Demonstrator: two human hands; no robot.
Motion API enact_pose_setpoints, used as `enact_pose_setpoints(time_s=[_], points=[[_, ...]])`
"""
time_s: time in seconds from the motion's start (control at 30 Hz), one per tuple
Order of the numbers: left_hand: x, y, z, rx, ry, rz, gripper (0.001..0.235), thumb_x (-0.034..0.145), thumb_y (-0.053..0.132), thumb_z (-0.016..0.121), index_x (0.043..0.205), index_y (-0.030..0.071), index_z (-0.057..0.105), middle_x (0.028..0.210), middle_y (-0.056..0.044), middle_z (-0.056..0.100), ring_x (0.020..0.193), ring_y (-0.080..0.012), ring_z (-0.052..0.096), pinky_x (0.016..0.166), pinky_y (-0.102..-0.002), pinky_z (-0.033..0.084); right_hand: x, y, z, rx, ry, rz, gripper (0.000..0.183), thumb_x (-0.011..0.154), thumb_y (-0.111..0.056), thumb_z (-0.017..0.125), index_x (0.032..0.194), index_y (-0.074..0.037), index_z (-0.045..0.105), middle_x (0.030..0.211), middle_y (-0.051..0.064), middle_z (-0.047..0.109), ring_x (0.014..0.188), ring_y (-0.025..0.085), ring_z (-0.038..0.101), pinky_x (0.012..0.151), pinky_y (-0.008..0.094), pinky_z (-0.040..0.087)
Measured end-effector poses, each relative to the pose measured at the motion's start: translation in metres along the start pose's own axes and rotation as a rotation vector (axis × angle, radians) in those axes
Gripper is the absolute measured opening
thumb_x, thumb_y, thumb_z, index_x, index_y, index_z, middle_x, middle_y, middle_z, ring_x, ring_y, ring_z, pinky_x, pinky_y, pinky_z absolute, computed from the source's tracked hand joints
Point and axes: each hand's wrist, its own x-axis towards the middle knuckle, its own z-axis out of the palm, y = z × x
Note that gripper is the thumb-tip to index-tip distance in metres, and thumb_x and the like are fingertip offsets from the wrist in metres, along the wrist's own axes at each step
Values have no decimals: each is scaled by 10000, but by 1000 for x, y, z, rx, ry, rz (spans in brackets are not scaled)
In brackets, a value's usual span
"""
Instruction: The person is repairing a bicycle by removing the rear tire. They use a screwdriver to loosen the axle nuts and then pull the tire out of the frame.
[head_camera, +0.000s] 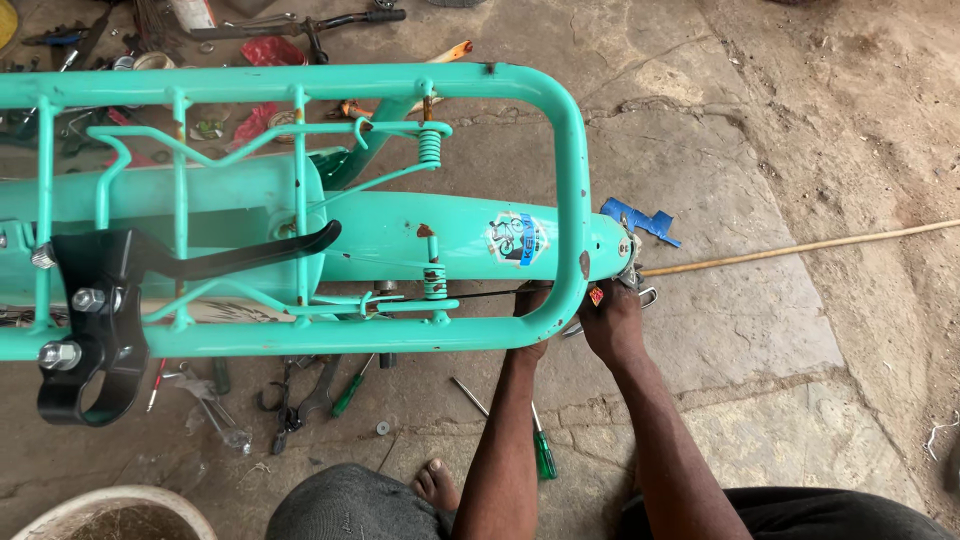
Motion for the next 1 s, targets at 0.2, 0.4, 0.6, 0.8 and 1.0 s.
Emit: enact_pose_setpoints(time_s=[0.2, 0.4, 0.6, 0.8, 1.0], points=[[10, -6, 6, 62, -22, 25, 284, 1050, 150, 578, 1251, -37, 650, 1119, -151, 670, 979, -203, 630, 827, -354, 533, -5, 3, -2, 91, 28, 30, 183, 962, -121, 627, 1085, 4, 680, 973, 237, 714, 939, 444, 681, 770, 491, 538], [14, -20, 8, 65, 52, 41, 269, 1051, 124, 584, 1256, -37, 655, 1150, -152, 669, 1004, -205, 632, 831, -364, 531, -10, 1, 7, 100, 42, 204, 222, 923, -176, 641, 1005, 29, 661, 900, 242, 699, 793, 411, 697, 678, 489, 533], [-4, -22, 6, -63, 215, 50, 257, 1053, 97, 591, 1261, -37, 660, 1181, -154, 668, 1029, -206, 634, 835, -373, 529, -11, 14, 13, 13, 58, 130, 204, 922, -166, 698, 976, 29, 676, 894, 254, 702, 848, 436, 682, 717, 506, 520], [-27, -28, -37, 424, 229, 75, 192, 1002, 168, 627, 1090, 12, 697, 1047, -72, 689, 947, -166, 643, 800, -375, 509, -4, 12, 1, -45, -51, 336, 339, 911, -302, 744, 1062, -2, 698, 887, 201, 750, 856, 388, 710, 752, 482, 527], [-34, 22, -17, -63, 323, -322, 325, 1096, 283, 639, 1097, -34, 711, 939, -181, 602, 806, -265, 539, 758, -460, 453, -46, -42, 32, 461, 248, 423, 473, 889, -293, 731, 1241, -2, 609, 1167, 162, 687, 977, 320, 706, 808, 439, 573]])
